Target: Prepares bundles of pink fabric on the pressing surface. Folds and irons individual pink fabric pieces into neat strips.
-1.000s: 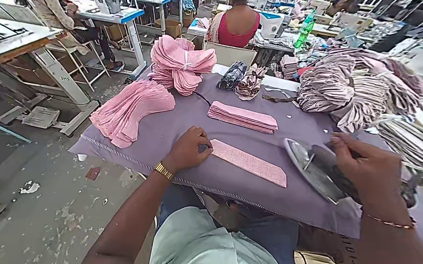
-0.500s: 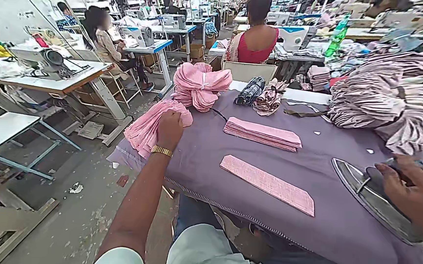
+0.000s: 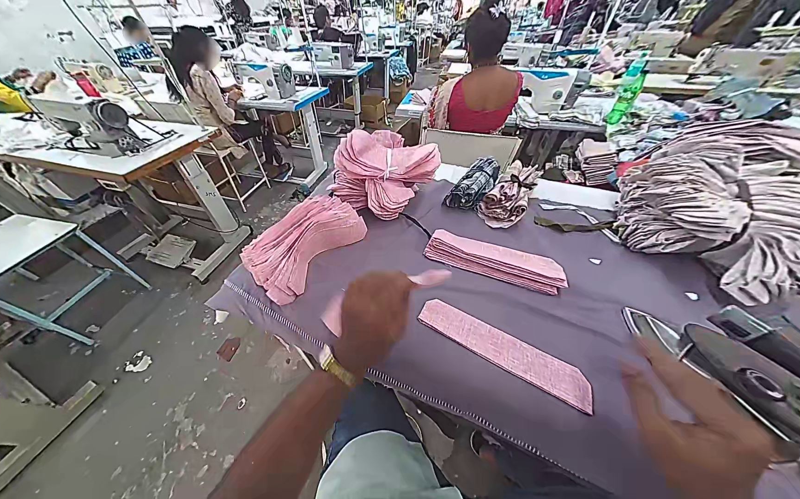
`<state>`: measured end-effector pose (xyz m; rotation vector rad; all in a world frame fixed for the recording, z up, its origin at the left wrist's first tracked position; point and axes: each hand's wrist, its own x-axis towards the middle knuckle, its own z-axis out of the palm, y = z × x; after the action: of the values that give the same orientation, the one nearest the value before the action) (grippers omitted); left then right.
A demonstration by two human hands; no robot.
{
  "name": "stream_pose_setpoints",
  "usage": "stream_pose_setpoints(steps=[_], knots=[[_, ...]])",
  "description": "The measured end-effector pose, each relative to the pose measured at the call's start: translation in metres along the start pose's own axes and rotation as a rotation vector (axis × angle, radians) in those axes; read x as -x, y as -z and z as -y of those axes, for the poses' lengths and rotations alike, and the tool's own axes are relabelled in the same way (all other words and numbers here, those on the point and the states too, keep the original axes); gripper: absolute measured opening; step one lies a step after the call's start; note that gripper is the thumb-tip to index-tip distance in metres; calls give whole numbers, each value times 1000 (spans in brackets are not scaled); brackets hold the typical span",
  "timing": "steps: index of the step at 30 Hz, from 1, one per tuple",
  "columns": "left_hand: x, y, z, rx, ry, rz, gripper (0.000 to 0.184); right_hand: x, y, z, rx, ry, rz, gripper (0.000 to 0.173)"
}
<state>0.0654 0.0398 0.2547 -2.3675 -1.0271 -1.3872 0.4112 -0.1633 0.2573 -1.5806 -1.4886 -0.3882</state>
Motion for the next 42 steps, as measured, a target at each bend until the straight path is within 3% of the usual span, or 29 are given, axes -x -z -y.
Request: stream_pose_setpoints(steps=[3, 5, 8, 11, 15, 19, 22, 24, 26, 28, 30, 33, 36, 39, 42], knots=[[28, 5, -80, 305, -98, 78, 19, 31, -45, 71, -630, -74, 157, 43], [43, 7, -119, 590, -95, 107, 23, 46, -62, 104, -824, -168, 147, 44], [52, 6, -143, 926, 68, 185, 36, 52, -67, 118, -821, -272, -28, 16], [47, 11, -137, 1164, 230, 218, 37, 57, -63, 112, -598, -140, 35, 26], [45, 14, -126, 1122, 231, 189, 9, 73, -68, 121, -432, -39, 91, 29], [43, 17, -119, 1295, 176, 249, 5, 71, -63, 122, -799, -117, 53, 47], [48, 20, -111, 1193, 116, 214, 5, 63, -53, 120, -902, -200, 18, 29], [51, 20, -104, 946, 104, 128, 6, 62, -50, 111, -726, -251, -107, 28], [56, 15, -103, 740, 98, 55, 11, 65, -51, 103, -339, -166, -163, 25], [59, 17, -109, 626, 81, 88, 27, 72, -53, 112, -133, -61, -110, 23], [56, 19, -112, 567, 40, 71, 19, 76, -58, 122, -55, 58, -62, 24], [45, 26, -104, 759, -33, -6, 6, 73, -58, 124, -81, 151, 1, 28], [27, 46, -83, 1041, -31, -64, 4, 75, -50, 91, -152, 50, 10, 38], [18, 38, -55, 891, 92, -174, 10, 68, -29, 56, -382, -111, -68, 39], [30, 18, -57, 907, 88, -88, 18, 58, -16, 68, -426, 0, -138, 38]])
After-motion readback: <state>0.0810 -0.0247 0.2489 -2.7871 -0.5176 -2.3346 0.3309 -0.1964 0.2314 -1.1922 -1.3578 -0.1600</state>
